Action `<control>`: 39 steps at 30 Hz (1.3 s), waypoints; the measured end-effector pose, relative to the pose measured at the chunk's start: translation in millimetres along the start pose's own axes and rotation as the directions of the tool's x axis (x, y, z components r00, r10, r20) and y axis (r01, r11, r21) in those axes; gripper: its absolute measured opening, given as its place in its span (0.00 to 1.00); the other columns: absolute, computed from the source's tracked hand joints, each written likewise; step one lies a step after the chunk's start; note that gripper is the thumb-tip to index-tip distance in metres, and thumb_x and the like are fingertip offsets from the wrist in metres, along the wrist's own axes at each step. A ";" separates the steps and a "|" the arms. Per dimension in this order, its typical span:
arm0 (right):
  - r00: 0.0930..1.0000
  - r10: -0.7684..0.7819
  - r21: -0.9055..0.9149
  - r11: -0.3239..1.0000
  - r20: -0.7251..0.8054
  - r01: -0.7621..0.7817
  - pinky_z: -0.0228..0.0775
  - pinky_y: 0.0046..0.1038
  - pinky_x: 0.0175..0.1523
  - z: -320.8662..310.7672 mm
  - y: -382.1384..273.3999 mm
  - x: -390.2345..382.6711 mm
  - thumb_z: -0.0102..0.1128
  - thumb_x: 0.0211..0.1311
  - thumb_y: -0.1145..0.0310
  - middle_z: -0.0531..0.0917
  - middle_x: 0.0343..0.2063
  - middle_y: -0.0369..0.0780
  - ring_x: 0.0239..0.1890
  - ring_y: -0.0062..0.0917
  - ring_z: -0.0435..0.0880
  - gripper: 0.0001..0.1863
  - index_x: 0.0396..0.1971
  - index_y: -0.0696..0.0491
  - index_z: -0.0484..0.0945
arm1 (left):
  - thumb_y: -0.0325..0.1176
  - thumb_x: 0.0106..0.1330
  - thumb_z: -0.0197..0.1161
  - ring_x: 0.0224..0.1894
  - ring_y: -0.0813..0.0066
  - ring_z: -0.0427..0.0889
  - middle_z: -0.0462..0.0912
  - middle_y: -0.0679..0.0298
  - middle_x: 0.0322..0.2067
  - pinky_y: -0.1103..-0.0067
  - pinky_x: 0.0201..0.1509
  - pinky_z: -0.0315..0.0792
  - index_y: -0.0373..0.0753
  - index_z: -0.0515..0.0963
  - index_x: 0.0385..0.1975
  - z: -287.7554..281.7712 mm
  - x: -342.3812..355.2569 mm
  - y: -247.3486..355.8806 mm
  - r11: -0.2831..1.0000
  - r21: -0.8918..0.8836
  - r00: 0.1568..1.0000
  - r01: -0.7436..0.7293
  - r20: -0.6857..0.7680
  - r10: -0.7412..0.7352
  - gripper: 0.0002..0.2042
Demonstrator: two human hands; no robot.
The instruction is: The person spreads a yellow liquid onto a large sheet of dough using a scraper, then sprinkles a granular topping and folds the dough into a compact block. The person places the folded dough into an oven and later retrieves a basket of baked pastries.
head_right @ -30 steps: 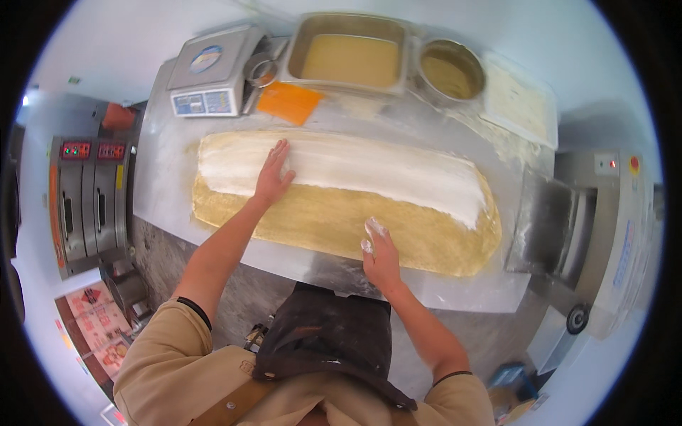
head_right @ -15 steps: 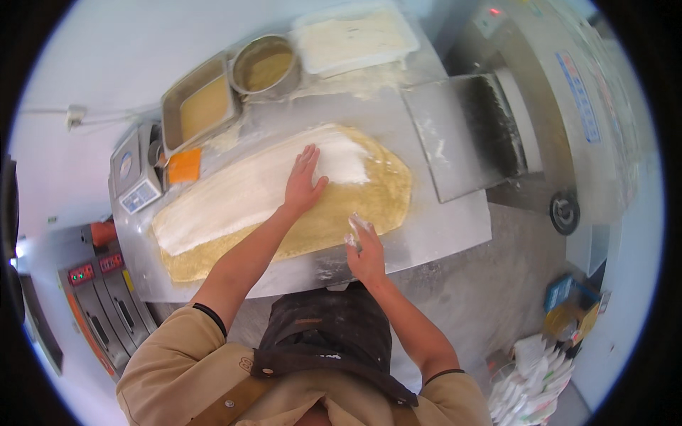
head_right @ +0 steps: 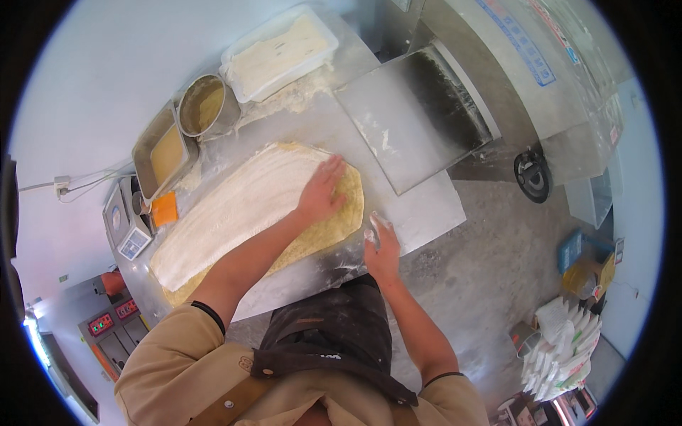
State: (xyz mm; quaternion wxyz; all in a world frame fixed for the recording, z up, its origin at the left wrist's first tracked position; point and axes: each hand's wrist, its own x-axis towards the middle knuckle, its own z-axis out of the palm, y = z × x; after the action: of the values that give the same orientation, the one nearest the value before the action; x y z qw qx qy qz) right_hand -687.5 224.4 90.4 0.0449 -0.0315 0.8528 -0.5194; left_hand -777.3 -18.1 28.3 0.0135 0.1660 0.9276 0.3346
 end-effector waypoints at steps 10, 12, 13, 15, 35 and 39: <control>0.993 -0.115 -0.102 0.988 0.030 0.117 0.66 0.50 0.77 18.8 16.4 72.6 0.60 0.76 0.66 0.83 0.64 0.56 0.69 0.60 0.77 0.23 0.67 0.60 0.79 | 0.57 0.68 0.69 0.87 0.46 0.43 0.50 0.40 0.84 0.52 0.89 0.39 0.29 0.54 0.82 -23.9 16.5 -24.3 0.874 0.271 0.909 0.403 -0.230 -0.347 0.52; 0.989 -0.136 -0.102 0.985 0.058 0.141 0.64 0.47 0.78 30.1 15.5 87.8 0.60 0.76 0.69 0.83 0.64 0.55 0.69 0.56 0.78 0.23 0.66 0.61 0.79 | 0.59 0.69 0.69 0.88 0.44 0.40 0.48 0.38 0.84 0.53 0.89 0.37 0.26 0.52 0.82 -26.6 18.9 -47.0 0.802 0.225 0.814 0.553 -0.350 -0.463 0.53; 0.988 -0.141 -0.107 0.983 0.065 0.147 0.65 0.48 0.78 33.4 16.8 93.9 0.60 0.76 0.70 0.83 0.64 0.55 0.69 0.56 0.78 0.23 0.67 0.61 0.79 | 0.60 0.68 0.68 0.87 0.42 0.40 0.47 0.36 0.83 0.53 0.89 0.36 0.24 0.51 0.82 -24.2 19.6 -49.4 0.796 0.231 0.815 0.559 -0.330 -0.476 0.55; 0.986 -0.150 -0.112 0.981 0.079 0.158 0.65 0.48 0.78 43.4 22.1 102.3 0.61 0.75 0.70 0.83 0.64 0.54 0.69 0.57 0.78 0.23 0.67 0.60 0.79 | 0.61 0.69 0.68 0.87 0.42 0.39 0.46 0.36 0.83 0.53 0.89 0.36 0.24 0.51 0.82 -19.9 21.6 -42.0 0.824 0.256 0.857 0.506 -0.263 -0.444 0.55; 0.671 -0.330 -0.267 0.734 0.664 0.624 0.63 0.48 0.79 72.7 14.0 133.5 0.72 0.62 0.64 0.72 0.72 0.57 0.75 0.56 0.69 0.47 0.81 0.51 0.62 | 0.49 0.66 0.69 0.87 0.43 0.44 0.48 0.43 0.85 0.50 0.88 0.41 0.32 0.49 0.84 -27.1 -105.5 2.9 0.983 0.015 0.983 0.180 0.042 -0.181 0.52; 0.653 -0.178 -0.289 0.790 0.736 0.541 0.65 0.49 0.77 73.6 -3.1 113.7 0.72 0.64 0.61 0.73 0.71 0.56 0.74 0.57 0.70 0.48 0.82 0.51 0.60 | 0.45 0.64 0.71 0.87 0.43 0.44 0.47 0.43 0.85 0.49 0.88 0.42 0.33 0.48 0.84 -31.4 -137.9 11.6 0.973 -0.026 0.973 0.231 0.002 -0.231 0.52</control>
State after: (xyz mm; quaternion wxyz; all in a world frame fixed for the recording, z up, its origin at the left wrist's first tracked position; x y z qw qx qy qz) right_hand -792.5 146.6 54.6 0.2331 -0.4022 0.8527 -0.2382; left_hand -647.8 -72.8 48.0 0.0538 0.0568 0.9362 0.3426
